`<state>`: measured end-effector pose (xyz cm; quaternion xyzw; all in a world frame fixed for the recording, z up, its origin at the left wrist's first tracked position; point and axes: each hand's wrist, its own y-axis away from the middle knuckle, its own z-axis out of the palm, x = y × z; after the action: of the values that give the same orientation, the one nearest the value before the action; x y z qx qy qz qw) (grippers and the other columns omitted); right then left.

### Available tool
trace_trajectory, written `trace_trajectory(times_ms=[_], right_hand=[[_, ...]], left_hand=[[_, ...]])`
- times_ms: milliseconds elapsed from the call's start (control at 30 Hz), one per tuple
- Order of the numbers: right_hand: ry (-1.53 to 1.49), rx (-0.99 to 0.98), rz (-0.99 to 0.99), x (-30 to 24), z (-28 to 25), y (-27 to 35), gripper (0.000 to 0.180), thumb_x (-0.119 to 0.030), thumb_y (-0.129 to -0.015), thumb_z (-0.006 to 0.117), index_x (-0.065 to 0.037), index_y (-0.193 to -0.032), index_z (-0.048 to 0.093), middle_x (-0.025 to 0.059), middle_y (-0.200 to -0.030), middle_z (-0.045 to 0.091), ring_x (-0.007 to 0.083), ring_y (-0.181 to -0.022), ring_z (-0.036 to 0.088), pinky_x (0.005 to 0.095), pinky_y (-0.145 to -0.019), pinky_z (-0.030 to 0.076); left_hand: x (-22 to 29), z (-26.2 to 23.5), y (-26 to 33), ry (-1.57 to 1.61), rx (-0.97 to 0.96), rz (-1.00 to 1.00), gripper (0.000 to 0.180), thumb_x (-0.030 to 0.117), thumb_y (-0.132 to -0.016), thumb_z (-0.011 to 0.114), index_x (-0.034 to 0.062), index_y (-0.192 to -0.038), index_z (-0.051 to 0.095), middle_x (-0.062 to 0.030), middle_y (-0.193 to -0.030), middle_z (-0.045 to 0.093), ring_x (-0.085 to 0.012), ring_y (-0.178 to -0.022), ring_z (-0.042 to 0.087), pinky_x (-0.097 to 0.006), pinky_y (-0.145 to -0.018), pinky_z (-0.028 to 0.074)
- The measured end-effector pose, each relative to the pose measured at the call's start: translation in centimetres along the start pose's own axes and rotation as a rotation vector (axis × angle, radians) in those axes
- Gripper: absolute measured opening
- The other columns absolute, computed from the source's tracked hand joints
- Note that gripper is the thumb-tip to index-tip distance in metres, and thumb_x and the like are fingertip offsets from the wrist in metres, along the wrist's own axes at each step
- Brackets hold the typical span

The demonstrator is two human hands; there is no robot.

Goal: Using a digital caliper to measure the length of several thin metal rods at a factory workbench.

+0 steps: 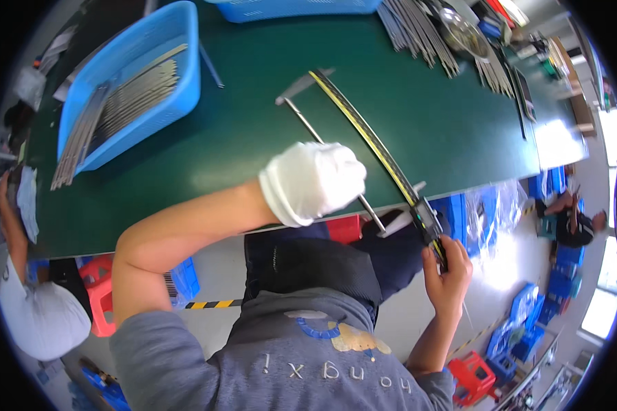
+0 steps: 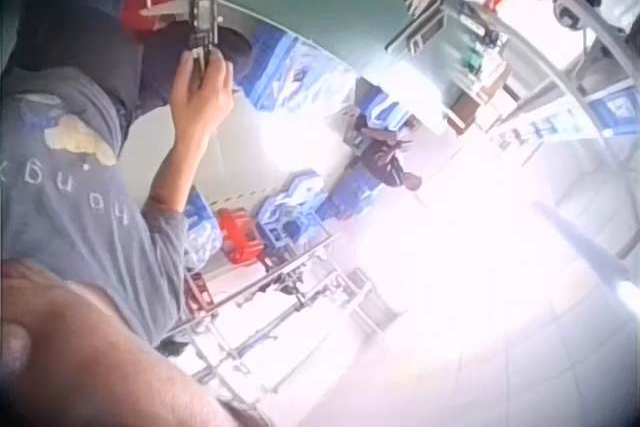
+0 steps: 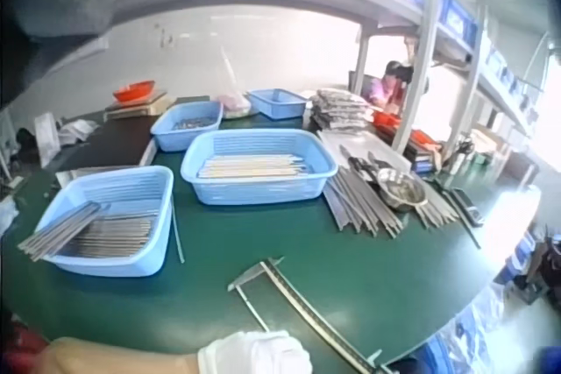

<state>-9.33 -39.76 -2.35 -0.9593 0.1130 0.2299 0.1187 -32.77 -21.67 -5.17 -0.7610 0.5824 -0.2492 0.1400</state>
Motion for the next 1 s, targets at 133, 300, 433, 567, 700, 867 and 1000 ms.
trace_trajectory(times_ms=[133, 300, 433, 567, 700, 867, 1000], right_hand=[[-0.030, -0.021, 0.011, -0.2, 0.1, -0.1, 0.024, -0.013, -0.075, 0.072, -0.001, -0.094, 0.062, 0.0085, -0.068, 0.053, 0.0200, -0.052, 0.052, 0.0293, -0.048, 0.040], [-0.013, -0.023, 0.012, -0.2, -0.1, 0.1, 0.027, -0.016, -0.075, 0.074, -0.003, -0.094, 0.062, 0.0079, -0.068, 0.054, 0.0200, -0.052, 0.054, 0.0299, -0.048, 0.042], [-0.028, -0.020, 0.026, -0.1, 0.1, 0.3, 0.027, -0.018, -0.075, 0.074, -0.003, -0.094, 0.063, 0.0078, -0.069, 0.054, 0.0202, -0.052, 0.055, 0.0305, -0.047, 0.042], [-0.036, -0.003, 0.017, -0.2, 0.2, 0.4, 0.027, -0.020, -0.075, 0.075, -0.004, -0.094, 0.063, 0.0073, -0.068, 0.054, 0.0201, -0.052, 0.055, 0.0307, -0.047, 0.042], [-0.012, 0.009, 0.034, -0.2, 0.2, 0.5, 0.029, -0.025, -0.074, 0.077, -0.005, -0.090, 0.063, 0.0061, -0.066, 0.054, 0.0208, -0.051, 0.056, 0.0308, -0.046, 0.042], [0.020, 0.018, 0.027, -0.1, 0.7, 0.2, 0.031, -0.031, -0.074, 0.076, -0.007, -0.087, 0.062, 0.0058, -0.066, 0.056, 0.0225, -0.052, 0.056, 0.0323, -0.046, 0.043], [0.014, 0.016, 0.009, -0.5, 0.5, 0.3, 0.032, -0.030, -0.073, 0.077, -0.005, -0.087, 0.062, 0.0065, -0.067, 0.056, 0.0217, -0.052, 0.056, 0.0310, -0.047, 0.043]], left_hand=[[-0.3, -0.4, 0.0, 0.044, 0.040, 0.047, 0.023, 0.008, -0.065, 0.062, 0.0075, -0.088, 0.064, -0.0044, -0.080, 0.059, -0.0217, -0.078, 0.061, -0.032, -0.054, 0.051], [-0.2, -1.0, -0.7, 0.072, 0.029, 0.047, 0.024, 0.004, -0.061, 0.064, 0.0055, -0.085, 0.064, -0.0063, -0.077, 0.058, -0.0248, -0.071, 0.061, -0.033, -0.049, 0.048], [-0.2, -1.0, -0.7, 0.101, 0.028, 0.037, 0.025, 0.003, -0.060, 0.064, 0.0052, -0.084, 0.063, -0.0068, -0.074, 0.057, -0.0265, -0.067, 0.060, -0.034, -0.049, 0.048], [-0.2, -1.0, -0.7, 0.118, 0.040, 0.036, 0.025, 0.002, -0.059, 0.065, 0.0053, -0.084, 0.063, -0.0067, -0.074, 0.057, -0.0269, -0.067, 0.060, -0.034, -0.048, 0.047], [-0.3, -1.4, -0.8, 0.061, -0.018, 0.044, 0.026, 0.004, -0.061, 0.064, 0.0078, -0.086, 0.064, -0.0043, -0.078, 0.058, -0.0243, -0.077, 0.061, -0.033, -0.059, 0.052], [-0.9, -2.0, -0.5, 0.161, -0.123, 0.016, 0.035, 0.001, -0.058, 0.069, 0.0057, -0.093, 0.067, -0.0070, -0.088, 0.060, -0.0291, -0.081, 0.061, -0.040, -0.074, 0.053], [-0.7, -2.3, -1.3, 0.180, -0.074, 0.102, 0.043, 0.014, -0.055, 0.074, 0.0025, -0.096, 0.064, -0.0094, -0.089, 0.059, -0.0295, -0.077, 0.059, -0.041, -0.070, 0.051]])
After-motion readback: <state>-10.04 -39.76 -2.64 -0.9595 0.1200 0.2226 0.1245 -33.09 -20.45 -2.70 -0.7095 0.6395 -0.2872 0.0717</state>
